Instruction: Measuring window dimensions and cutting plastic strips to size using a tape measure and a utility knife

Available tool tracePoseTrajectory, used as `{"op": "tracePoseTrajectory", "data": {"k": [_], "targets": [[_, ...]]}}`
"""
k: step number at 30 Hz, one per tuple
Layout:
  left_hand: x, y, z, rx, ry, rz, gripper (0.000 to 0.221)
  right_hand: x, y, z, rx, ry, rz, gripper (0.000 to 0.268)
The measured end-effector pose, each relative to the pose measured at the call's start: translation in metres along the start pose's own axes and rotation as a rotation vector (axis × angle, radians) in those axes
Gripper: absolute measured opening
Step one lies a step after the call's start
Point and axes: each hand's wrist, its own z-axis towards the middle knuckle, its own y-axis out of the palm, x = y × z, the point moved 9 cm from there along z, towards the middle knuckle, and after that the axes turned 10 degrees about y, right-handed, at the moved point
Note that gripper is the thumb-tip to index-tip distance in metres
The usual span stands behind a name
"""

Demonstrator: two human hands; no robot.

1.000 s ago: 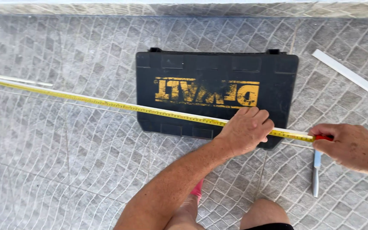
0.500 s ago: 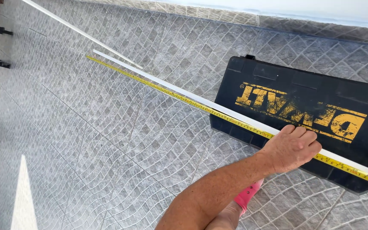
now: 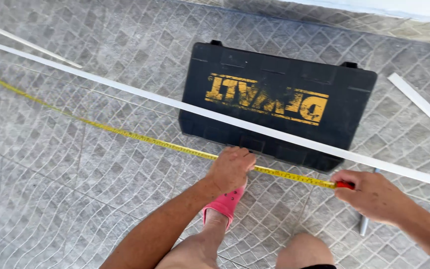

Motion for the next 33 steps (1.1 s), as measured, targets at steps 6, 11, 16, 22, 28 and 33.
{"op": "tracePoseTrajectory", "data": {"k": [6,11,16,22,28,33], "targets": [[0.046,0.040,0.024,-0.349,-0.119,-0.158,0.013,-0.039,0.033,-0.014,-0.119,-0.157,0.197,0.033],[0.012,0.021,-0.004,-0.632,-0.291,-0.209,0.029,-0.004,0.027,0.001,-0.104,-0.155,0.243,0.036],[0.016,0.029,-0.011,-0.699,-0.383,-0.205,0.033,0.004,0.035,0.006,-0.113,-0.149,0.279,0.037],[0.050,0.028,0.005,-0.674,-0.321,-0.394,0.027,-0.032,0.055,-0.004,-0.197,-0.254,0.231,0.035],[0.022,0.032,-0.018,-0.728,-0.392,-0.328,0.030,-0.004,0.042,0.018,-0.060,-0.161,0.251,0.031],[0.058,0.033,0.008,-0.641,-0.371,-0.460,0.024,-0.062,0.065,-0.012,-0.183,-0.304,0.195,0.035]]}}
